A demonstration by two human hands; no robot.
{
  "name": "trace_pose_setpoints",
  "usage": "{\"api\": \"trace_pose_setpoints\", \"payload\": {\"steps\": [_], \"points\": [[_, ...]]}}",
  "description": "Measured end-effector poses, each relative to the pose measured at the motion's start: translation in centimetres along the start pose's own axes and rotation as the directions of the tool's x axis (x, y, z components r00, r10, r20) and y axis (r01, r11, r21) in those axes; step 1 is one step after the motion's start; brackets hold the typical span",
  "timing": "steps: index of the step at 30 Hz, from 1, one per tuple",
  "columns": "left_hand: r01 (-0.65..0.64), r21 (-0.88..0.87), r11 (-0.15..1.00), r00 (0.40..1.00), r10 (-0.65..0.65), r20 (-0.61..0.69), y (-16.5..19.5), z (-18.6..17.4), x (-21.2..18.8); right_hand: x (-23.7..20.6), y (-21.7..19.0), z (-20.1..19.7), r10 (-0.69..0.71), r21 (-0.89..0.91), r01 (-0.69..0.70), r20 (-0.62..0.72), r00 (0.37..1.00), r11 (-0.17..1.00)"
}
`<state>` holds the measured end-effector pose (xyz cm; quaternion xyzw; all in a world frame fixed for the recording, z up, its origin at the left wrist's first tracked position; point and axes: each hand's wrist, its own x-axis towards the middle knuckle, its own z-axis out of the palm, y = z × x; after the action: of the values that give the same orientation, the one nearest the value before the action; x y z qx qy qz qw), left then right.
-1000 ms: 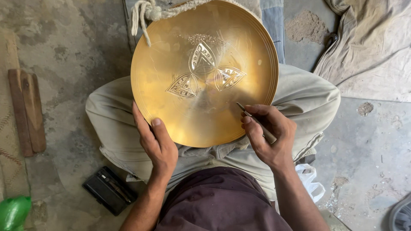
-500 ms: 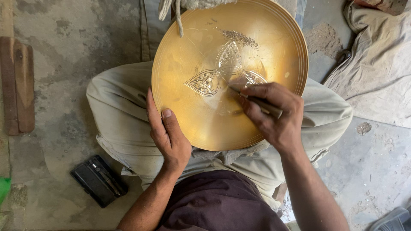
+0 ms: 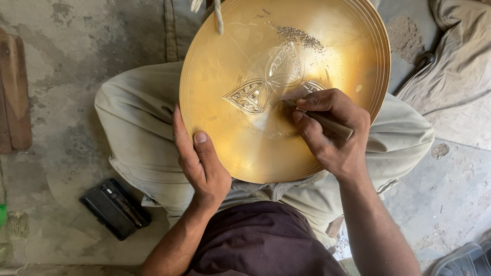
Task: The person sits cross-legged on the floor with a large brass plate on their lap and engraves a decorative floral pattern into it, holding a chisel against the surface and striking it with a wooden mallet. They then rotate the plate, scrape away debris with the chisel by hand, and continue engraving new lines in the design.
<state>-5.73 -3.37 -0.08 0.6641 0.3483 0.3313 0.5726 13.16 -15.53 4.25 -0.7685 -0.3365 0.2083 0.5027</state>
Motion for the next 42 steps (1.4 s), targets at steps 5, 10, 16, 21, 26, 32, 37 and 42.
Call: {"api": "trace_pose_setpoints", "payload": {"steps": [5, 10, 16, 21, 26, 32, 37, 42], "points": [[0.002, -0.002, 1.0, 1.0, -0.002, 0.001, 0.04, -0.02, -0.02, 0.1, -0.05, -0.09, -0.087, -0.047, 0.088, 0.027, 0.996, 0.995], [-0.002, -0.02, 1.0, 1.0, 0.002, 0.027, 0.13, -0.22, -0.05, 0.16, -0.22, -0.23, -0.104, -0.083, 0.107, 0.042, 0.994, 0.991], [-0.01, -0.034, 0.999, 0.999, 0.011, 0.04, -0.17, -0.26, 0.0, 0.21, -0.13, -0.15, -0.104, -0.07, 0.107, 0.041, 0.994, 0.992], [-0.002, -0.009, 1.0, 0.999, 0.002, 0.033, -0.27, -0.28, -0.24, 0.08, -0.07, -0.21, -0.094, -0.074, 0.097, 0.039, 0.995, 0.993], [-0.013, 0.005, 1.0, 1.0, 0.013, 0.027, -0.41, -0.29, -0.35, 0.03, -0.04, -0.19, -0.108, -0.067, 0.11, 0.037, 0.993, 0.992], [0.006, -0.013, 1.0, 0.999, -0.006, 0.033, -0.28, -0.34, -0.32, 0.16, -0.25, -0.34, -0.094, -0.067, 0.098, 0.066, 0.993, 0.993], [-0.004, -0.009, 1.0, 0.999, 0.005, 0.032, -0.21, -0.24, -0.29, 0.18, -0.26, -0.39, -0.075, -0.025, 0.077, 0.064, 0.995, 0.997], [-0.015, 0.045, 0.999, 1.0, 0.014, 0.025, -0.34, -0.34, -0.33, 0.19, -0.12, -0.46, -0.115, -0.069, 0.12, 0.077, 0.99, 0.99]]}}
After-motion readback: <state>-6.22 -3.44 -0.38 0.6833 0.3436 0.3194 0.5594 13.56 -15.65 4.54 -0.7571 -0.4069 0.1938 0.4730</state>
